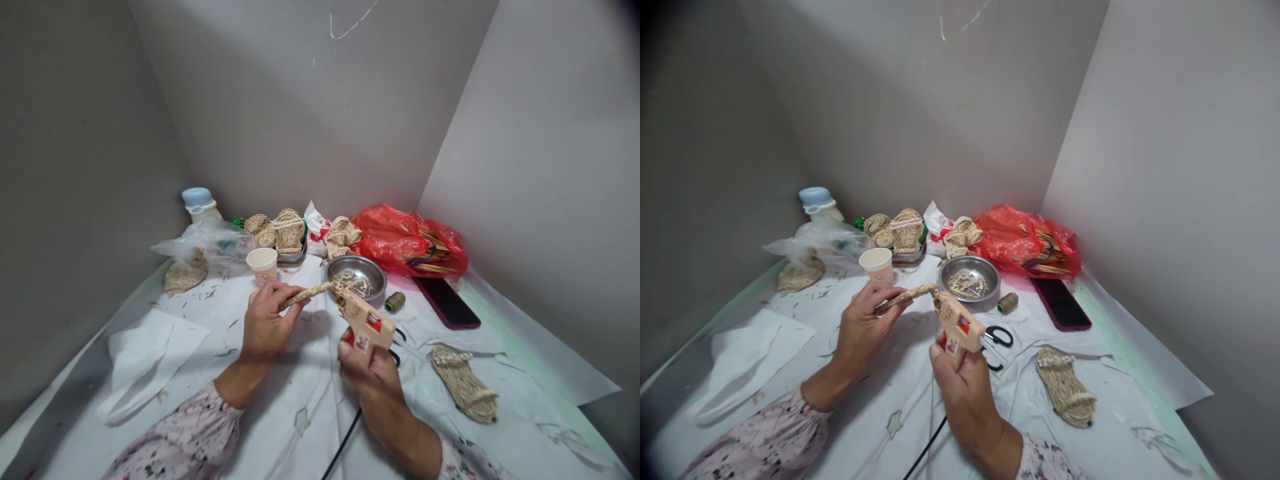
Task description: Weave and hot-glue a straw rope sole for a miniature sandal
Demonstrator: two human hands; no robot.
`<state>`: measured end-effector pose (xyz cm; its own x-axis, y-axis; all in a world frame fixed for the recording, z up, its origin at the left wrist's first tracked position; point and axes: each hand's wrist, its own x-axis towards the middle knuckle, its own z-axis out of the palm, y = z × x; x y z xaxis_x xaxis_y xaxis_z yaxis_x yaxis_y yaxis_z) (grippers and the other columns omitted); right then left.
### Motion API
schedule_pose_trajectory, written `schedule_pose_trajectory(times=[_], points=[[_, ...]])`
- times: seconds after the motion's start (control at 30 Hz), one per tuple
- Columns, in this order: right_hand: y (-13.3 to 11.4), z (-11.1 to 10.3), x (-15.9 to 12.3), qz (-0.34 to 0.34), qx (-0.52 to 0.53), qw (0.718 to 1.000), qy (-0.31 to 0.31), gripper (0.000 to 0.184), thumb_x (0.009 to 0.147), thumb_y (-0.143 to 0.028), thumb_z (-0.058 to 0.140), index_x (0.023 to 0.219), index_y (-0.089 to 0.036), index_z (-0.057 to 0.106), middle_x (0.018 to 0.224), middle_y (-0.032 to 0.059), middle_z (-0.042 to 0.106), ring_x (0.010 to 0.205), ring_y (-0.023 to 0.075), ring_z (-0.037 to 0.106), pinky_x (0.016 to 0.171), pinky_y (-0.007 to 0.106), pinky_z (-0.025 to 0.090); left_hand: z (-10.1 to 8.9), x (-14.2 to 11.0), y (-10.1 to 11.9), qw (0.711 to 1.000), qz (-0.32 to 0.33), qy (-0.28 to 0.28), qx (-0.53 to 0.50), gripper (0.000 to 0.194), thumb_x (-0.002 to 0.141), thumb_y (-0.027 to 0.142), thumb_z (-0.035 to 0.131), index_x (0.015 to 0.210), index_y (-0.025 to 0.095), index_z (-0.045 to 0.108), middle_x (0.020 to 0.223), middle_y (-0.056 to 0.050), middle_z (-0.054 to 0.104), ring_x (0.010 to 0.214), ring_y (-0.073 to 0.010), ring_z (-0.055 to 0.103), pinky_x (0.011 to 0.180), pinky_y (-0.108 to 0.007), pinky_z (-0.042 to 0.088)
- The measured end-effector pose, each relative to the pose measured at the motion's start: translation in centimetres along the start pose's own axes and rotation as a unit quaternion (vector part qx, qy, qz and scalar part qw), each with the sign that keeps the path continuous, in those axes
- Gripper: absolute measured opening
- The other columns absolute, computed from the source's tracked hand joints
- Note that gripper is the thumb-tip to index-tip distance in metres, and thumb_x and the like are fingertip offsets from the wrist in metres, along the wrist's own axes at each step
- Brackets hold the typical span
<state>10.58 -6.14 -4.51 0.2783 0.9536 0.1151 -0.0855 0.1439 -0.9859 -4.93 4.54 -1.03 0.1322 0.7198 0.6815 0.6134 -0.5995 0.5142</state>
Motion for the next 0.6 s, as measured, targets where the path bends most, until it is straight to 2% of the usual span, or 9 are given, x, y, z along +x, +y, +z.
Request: schedule_pose_trajectory(times=[0.37, 0.6], points=[[0.03, -0.02, -0.05, -0.001, -0.003, 1.0, -0.009, 0.031, 0.084, -0.048, 0.062, 0.086, -0.018, 0.062, 0.065, -0.0025, 0.049, 0.058, 0.013, 0.041, 0.056, 0.025, 0.039, -0.16, 0.0, 0.14, 1.0, -0.003, -0.002, -0.009, 0.013, 0.082, 0.031, 0.067, 0.089, 0.023, 0.074, 0.086, -0.003, 0.069, 0.084, -0.0197, 0.064, 0.082, -0.034, 0.046], [-0.39, -0.04, -0.1, -0.023, -0.007, 1.0, -0.013, 0.03, 0.083, -0.047, 0.063, 0.088, -0.018, 0.062, 0.07, -0.0004, 0.054, 0.063, 0.0142, 0.045, 0.059, 0.026, 0.042, -0.24, 0.07, 0.31, 1.0, -0.003, -0.002, -0.004, 0.012, 0.082, 0.029, 0.067, 0.089, 0.023, 0.075, 0.087, -0.003, 0.069, 0.084, -0.02, 0.063, 0.082, -0.034, 0.047]])
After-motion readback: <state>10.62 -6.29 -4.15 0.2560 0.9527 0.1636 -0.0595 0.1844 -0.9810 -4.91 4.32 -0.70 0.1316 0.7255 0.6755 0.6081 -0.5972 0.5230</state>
